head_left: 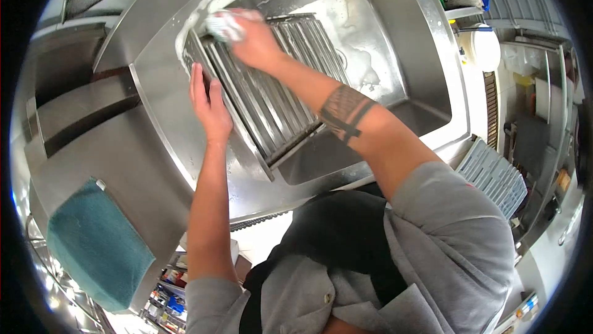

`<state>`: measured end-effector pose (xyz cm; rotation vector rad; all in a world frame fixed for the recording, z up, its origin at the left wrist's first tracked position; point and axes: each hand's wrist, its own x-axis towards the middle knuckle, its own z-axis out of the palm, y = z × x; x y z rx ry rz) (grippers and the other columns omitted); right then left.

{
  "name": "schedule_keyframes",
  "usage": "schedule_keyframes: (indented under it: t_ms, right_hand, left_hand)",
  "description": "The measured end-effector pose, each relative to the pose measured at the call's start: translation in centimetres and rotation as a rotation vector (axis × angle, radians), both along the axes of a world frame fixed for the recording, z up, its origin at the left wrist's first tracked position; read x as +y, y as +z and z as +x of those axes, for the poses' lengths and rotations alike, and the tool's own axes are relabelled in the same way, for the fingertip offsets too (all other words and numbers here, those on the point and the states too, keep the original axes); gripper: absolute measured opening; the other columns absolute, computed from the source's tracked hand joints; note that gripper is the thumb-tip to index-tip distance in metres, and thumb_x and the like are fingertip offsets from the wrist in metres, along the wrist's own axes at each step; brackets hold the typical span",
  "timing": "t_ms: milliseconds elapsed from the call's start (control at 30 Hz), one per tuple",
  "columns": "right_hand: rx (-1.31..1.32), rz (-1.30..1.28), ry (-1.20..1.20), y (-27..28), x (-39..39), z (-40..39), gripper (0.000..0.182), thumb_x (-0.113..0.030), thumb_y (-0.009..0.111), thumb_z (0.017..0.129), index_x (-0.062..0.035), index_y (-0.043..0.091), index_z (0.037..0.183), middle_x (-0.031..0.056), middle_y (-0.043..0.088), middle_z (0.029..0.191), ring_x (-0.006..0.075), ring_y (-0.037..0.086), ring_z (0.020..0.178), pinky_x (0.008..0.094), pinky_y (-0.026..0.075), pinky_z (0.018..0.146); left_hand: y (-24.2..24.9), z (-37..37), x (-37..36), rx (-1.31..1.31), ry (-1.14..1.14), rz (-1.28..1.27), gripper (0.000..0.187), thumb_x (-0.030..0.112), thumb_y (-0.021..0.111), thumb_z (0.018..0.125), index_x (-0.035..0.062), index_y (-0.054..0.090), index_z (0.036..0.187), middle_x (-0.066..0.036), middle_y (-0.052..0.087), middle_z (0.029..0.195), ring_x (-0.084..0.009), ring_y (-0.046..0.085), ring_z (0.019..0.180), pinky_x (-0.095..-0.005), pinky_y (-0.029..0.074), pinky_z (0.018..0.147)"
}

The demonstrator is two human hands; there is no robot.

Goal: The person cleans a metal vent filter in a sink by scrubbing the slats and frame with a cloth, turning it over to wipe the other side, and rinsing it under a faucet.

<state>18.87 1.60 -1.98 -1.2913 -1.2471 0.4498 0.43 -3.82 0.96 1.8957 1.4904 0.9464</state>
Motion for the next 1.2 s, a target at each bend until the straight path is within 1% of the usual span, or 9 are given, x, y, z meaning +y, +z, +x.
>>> schedule_keyframes:
  t_ms: [267, 400, 500, 533, 633, 867, 1000, 1133, 1200]
  right_hand:
    - [-0.057, -0.636, 0.100, -11.0, 3.5, 3.9, 0.030, -0.023, 0.065, 0.084, -0.0137, 0.076, 0.110, 0.0171, 0.073, 0.116, 0.0367, 0.066, 0.112, 0.0473, 0.052, 0.101]
    - [-0.741, -0.654, 0.120, -23.7, 2.5, 14.4, 0.033, -0.024, 0.062, 0.088, -0.0118, 0.076, 0.115, 0.0148, 0.073, 0.119, 0.0319, 0.067, 0.115, 0.0443, 0.053, 0.101]
    - [-0.905, -0.749, 0.300, -22.3, 2.7, 12.1, 0.034, -0.028, 0.064, 0.086, -0.0108, 0.076, 0.113, 0.0153, 0.073, 0.118, 0.0327, 0.067, 0.115, 0.0463, 0.053, 0.100]
    - [-0.027, -0.990, 0.128, -14.7, 2.6, 9.8, 0.035, -0.031, 0.066, 0.084, -0.0101, 0.077, 0.110, 0.0179, 0.073, 0.112, 0.0344, 0.067, 0.114, 0.0468, 0.053, 0.100]
    - [-0.157, -0.415, 0.232, -7.3, 2.7, 3.8, 0.019, -0.023, 0.062, 0.084, -0.0091, 0.073, 0.091, 0.0210, 0.073, 0.102, 0.0379, 0.069, 0.104, 0.0479, 0.054, 0.096]
    - [-0.123, -0.755, 0.329, -12.9, 1.1, 9.9, 0.047, -0.025, 0.062, 0.094, -0.0090, 0.059, 0.138, 0.0232, 0.063, 0.131, 0.0395, 0.056, 0.128, 0.0436, 0.044, 0.113]
    - [-0.240, -0.720, -0.073, -30.3, 0.4, 16.6, 0.037, -0.015, 0.058, 0.092, 0.0059, 0.067, 0.121, 0.0324, 0.069, 0.116, 0.0464, 0.064, 0.116, 0.0463, 0.052, 0.097]
    - [-0.665, -1.191, 0.259, -22.8, -5.9, 22.5, 0.048, -0.033, 0.063, 0.089, -0.0004, 0.068, 0.124, 0.0250, 0.071, 0.118, 0.0409, 0.067, 0.114, 0.0482, 0.053, 0.101]
    - [-0.442, -1.203, -0.088, -20.8, -12.0, 20.4, 0.049, -0.042, 0.060, 0.093, -0.0008, 0.071, 0.118, 0.0229, 0.074, 0.105, 0.0382, 0.071, 0.105, 0.0466, 0.056, 0.097]
  left_hand:
    - [0.6, 0.5, -1.6, -0.108, 0.031, -0.111, 0.050, 0.004, 0.050, 0.103, -0.0020, 0.044, 0.153, -0.016, 0.036, 0.163, -0.0284, 0.037, 0.149, -0.0397, 0.028, 0.124]
    - [0.5, 0.4, -1.5, -0.124, -0.025, -0.101, 0.050, 0.004, 0.048, 0.104, -0.0033, 0.042, 0.153, -0.016, 0.035, 0.163, -0.0278, 0.037, 0.149, -0.0395, 0.027, 0.124]
    - [0.5, 0.1, -1.7, -0.168, -0.035, -0.138, 0.051, 0.005, 0.048, 0.104, -0.0039, 0.042, 0.153, -0.017, 0.036, 0.163, -0.0274, 0.038, 0.148, -0.0401, 0.027, 0.124]
    - [0.3, 0.2, -1.6, -0.200, -0.018, -0.149, 0.051, 0.006, 0.048, 0.104, -0.0041, 0.042, 0.153, -0.017, 0.036, 0.163, -0.0271, 0.039, 0.147, -0.0402, 0.027, 0.124]
    - [0.0, -0.2, -1.4, -0.181, -0.060, -0.133, 0.053, 0.016, 0.049, 0.106, -0.0046, 0.040, 0.154, -0.019, 0.036, 0.163, -0.0290, 0.039, 0.146, -0.0417, 0.026, 0.123]
    - [0.5, 0.0, -1.6, -0.193, -0.072, -0.195, 0.052, 0.016, 0.047, 0.108, -0.0040, 0.038, 0.155, -0.018, 0.039, 0.162, -0.0284, 0.040, 0.147, -0.0414, 0.026, 0.123]
    - [0.6, 0.2, -1.8, -0.209, -0.039, -0.224, 0.051, 0.015, 0.047, 0.108, -0.0041, 0.038, 0.155, -0.018, 0.040, 0.161, -0.0283, 0.040, 0.146, -0.0405, 0.027, 0.123]
    - [0.1, -0.1, -1.6, -0.205, -0.021, -0.155, 0.049, 0.011, 0.049, 0.107, -0.0051, 0.041, 0.153, -0.018, 0.041, 0.160, -0.0277, 0.042, 0.146, -0.0402, 0.028, 0.124]
    - [-0.1, -0.1, -1.5, -0.208, -0.030, -0.094, 0.046, 0.007, 0.052, 0.106, -0.0067, 0.046, 0.149, -0.016, 0.044, 0.159, -0.0263, 0.044, 0.144, -0.0390, 0.030, 0.123]
